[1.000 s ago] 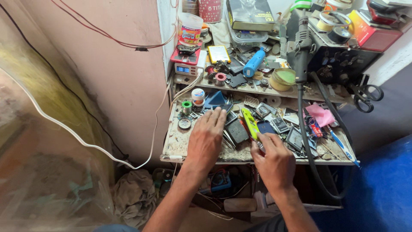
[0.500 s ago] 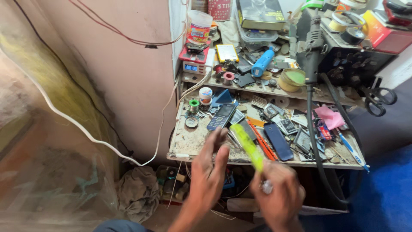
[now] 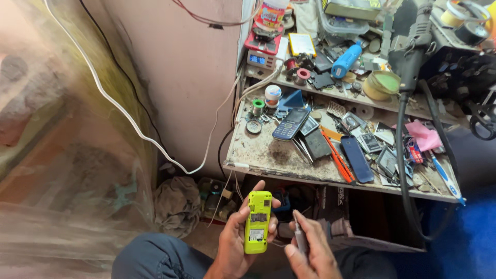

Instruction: The person disassembles a yellow mobile phone by unscrewing the back cover, removing the battery, and prying open the casing to separate the front and back halves. They then clean the internal circuit board with a toothbrush and place the components on the workbench.

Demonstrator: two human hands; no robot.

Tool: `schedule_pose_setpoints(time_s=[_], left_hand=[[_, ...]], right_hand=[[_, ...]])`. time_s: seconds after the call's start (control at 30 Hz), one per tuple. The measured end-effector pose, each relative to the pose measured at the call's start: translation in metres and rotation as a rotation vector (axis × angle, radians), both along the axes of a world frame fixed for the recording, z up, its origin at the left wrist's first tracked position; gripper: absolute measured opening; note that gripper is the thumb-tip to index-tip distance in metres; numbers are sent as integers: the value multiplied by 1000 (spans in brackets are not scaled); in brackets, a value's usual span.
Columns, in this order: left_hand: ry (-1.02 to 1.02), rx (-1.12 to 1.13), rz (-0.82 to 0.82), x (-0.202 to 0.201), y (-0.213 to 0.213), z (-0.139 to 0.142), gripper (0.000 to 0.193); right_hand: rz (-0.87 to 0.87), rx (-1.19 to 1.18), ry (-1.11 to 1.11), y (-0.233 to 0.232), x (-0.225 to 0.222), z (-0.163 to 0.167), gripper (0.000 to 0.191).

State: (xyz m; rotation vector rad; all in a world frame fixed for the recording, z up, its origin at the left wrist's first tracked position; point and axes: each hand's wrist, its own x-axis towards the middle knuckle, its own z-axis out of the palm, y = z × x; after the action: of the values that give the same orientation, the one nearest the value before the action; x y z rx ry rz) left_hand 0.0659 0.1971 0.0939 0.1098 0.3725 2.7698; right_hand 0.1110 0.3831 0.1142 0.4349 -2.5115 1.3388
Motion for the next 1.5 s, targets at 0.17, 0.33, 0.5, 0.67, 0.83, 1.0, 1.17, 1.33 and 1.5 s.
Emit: schedule_pose_setpoints(time_s=[0.17,0.33,0.5,0.67,0.83,1.0,1.17,1.33,1.5], left_hand=[[24,89,-91,-1,-6,-12,66],[62,85,-103,2,-13,-20,67],[71,36,-88,3,-16,-22,68],[74,-40,-89,5,-17,-24,69],[152,-253,-63,4,-19,-28,76],[239,-457,-24,3,-24,-22,75],[342,-643,29,4,-30,-10,68],[429,-750,78,2,-32,-7,64],[399,-747,78,-3,-32,-11,62]], right_hand=[[-59,18,-305,3,-3,33,46],[-197,165,-30,-25,-15,61,30],[-252,115,-119,-46,-22,77,25],[-261,223,-111,-50,-27,80,25],[-157,328,115,-49,-28,77,27],[-77,355,64,-43,-30,75,26],[-83,343,-176,-31,-39,71,25],[-25,432,-104,-29,-47,62,14],[22,593,222,-36,-47,57,15]])
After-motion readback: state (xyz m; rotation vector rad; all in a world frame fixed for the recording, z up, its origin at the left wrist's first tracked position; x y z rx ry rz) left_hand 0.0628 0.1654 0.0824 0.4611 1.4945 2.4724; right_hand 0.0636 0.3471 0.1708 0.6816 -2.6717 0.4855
